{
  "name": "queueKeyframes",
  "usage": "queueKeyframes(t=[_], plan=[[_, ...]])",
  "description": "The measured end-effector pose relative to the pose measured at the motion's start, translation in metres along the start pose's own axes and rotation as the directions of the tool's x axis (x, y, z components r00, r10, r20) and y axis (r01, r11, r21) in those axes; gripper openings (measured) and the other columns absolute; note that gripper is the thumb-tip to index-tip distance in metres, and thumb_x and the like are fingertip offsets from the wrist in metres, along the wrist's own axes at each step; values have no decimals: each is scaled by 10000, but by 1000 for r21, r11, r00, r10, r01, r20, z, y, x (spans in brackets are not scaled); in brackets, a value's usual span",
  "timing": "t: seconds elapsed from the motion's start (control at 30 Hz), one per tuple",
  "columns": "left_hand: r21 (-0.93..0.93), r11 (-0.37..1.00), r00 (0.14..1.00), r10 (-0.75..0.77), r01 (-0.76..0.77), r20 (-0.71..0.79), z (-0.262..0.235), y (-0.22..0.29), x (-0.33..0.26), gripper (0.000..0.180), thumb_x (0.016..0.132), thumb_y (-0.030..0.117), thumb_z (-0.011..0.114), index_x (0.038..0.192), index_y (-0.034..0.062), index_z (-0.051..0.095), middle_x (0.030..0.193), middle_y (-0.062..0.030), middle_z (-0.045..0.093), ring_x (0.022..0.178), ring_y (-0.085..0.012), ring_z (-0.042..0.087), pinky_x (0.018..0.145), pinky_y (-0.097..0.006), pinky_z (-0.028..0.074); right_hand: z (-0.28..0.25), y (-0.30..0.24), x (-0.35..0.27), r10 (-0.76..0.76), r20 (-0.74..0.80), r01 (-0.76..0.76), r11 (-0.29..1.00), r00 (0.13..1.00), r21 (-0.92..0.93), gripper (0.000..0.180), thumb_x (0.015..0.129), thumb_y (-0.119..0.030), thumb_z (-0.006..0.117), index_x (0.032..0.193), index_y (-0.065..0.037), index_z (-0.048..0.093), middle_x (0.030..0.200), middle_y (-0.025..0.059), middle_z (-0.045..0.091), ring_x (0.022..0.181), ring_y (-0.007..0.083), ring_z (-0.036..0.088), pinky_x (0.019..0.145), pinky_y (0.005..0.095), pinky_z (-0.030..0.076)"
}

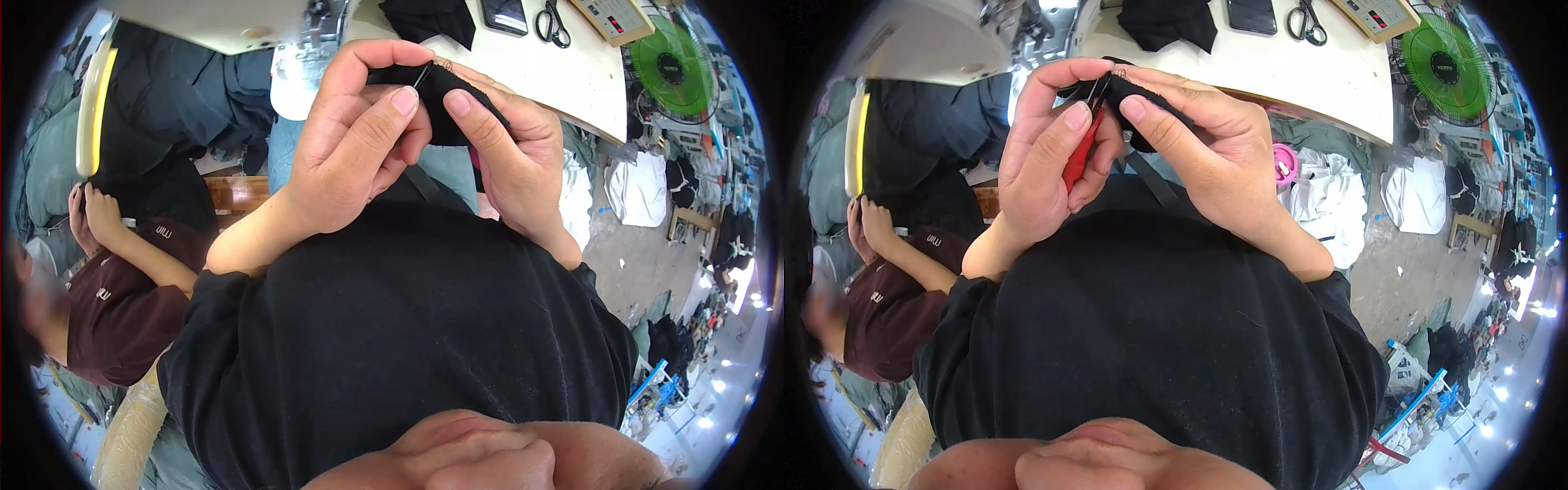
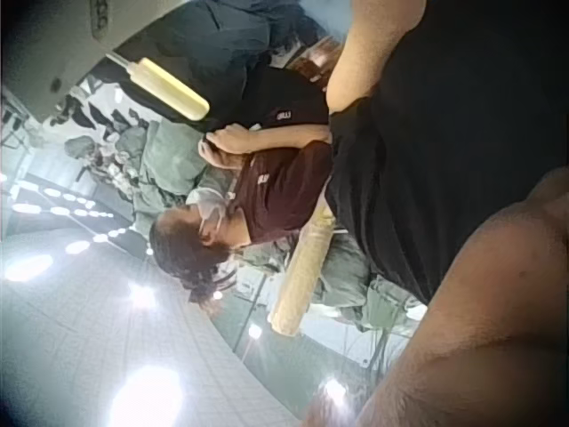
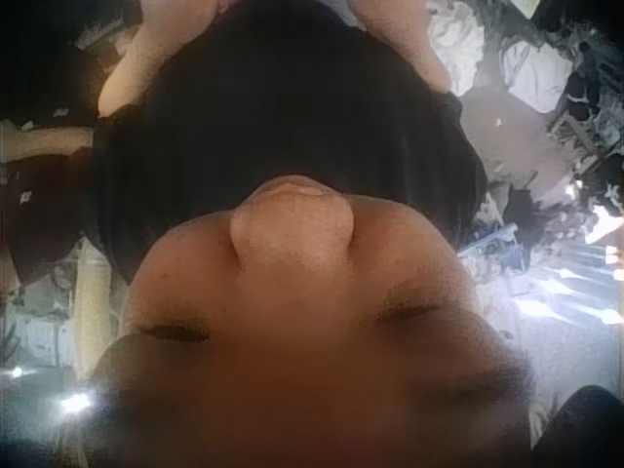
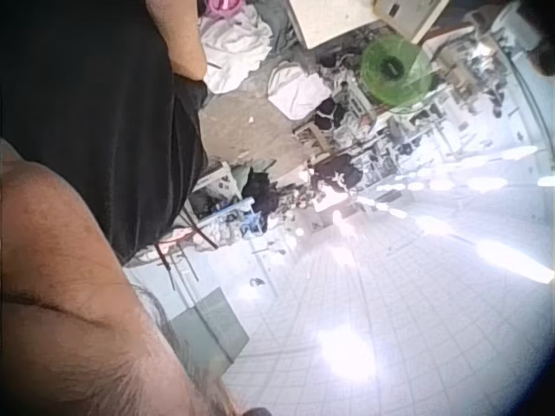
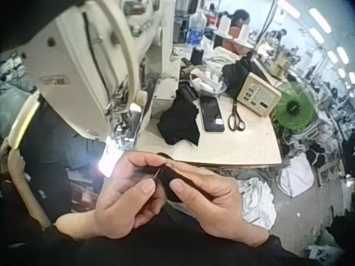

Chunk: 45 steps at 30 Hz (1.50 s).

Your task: The person picks up pieces of fabric, holds them by hand, and trims loose threads from the seams using thread snips.

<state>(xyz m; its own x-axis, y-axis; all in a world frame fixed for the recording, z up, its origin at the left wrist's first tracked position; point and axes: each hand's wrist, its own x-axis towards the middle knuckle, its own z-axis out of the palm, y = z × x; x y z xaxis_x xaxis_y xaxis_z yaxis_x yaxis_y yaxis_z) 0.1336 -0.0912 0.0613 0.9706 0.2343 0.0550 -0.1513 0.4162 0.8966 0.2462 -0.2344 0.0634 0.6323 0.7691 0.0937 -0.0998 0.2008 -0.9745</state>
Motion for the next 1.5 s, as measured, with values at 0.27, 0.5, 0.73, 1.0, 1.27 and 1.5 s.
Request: queueKeyframes(t=[0.27, 0.5, 0.73, 1.0, 1.27, 1.5], plan=[[24, 995, 989, 95, -93, -115, -24, 4, -51, 261, 1025, 156, 407, 1268, 62, 384, 663, -30, 493, 460, -33, 343, 411, -172, 302, 45, 16, -3, -152, 176, 184, 966, 973, -182, 210, 942, -63, 638, 1123, 26, 694, 1136, 99, 675, 970, 111, 637, 842, 213, 493], [-19, 995, 975, 90, -96, -204, -59, 11, -91, 268, 1031, 171, 362, 1273, 56, 365, 623, -58, 460, 380, -55, 296, 364, -180, 304, 86, 35, 12, 52, 237, -32, 996, 970, -89, 207, 938, -132, 668, 1074, 19, 708, 949, 19, 699, 878, 53, 607, 779, 196, 473], [-162, 971, 953, 125, -174, -277, -88, 10, -99, 222, 1007, 109, 397, 1221, 55, 388, 608, -65, 478, 357, -59, 311, 333, -195, 299, 112, 50, 37, 48, 353, -33, 998, 934, -50, 198, 944, -110, 650, 1068, 34, 703, 953, 45, 705, 856, 70, 621, 778, 207, 496], [-64, 990, 954, 100, -123, -284, -125, 28, -104, 332, 949, 62, 546, 1277, 24, 518, 636, 3, 514, 388, -36, 349, 355, -184, 280, 125, 49, 57, -3, 360, 100, 962, 933, -253, 134, 924, -60, 624, 997, 34, 686, 937, 57, 705, 829, 105, 636, 776, 247, 499], [366, 924, 770, 311, -109, -557, -136, 15, -103, 70, 910, -3, 628, 977, -19, 639, 816, -22, 661, 799, -55, 603, 740, -195, 471, 132, 53, 71, 52, 339, 65, 944, 939, -324, 121, 898, -69, 640, 960, 27, 680, 913, 70, 699, 838, 125, 637, 791, 244, 490], [270, 925, 690, 380, -268, -617, -127, 16, -102, 63, 911, -32, 625, 968, -6, 638, 760, 1, 615, 627, -13, 534, 560, -148, 407, 137, 43, 76, 293, 349, -279, 956, 890, -89, 149, 902, -98, 653, 975, 29, 683, 889, 25, 679, 834, 72, 606, 785, 218, 477]])
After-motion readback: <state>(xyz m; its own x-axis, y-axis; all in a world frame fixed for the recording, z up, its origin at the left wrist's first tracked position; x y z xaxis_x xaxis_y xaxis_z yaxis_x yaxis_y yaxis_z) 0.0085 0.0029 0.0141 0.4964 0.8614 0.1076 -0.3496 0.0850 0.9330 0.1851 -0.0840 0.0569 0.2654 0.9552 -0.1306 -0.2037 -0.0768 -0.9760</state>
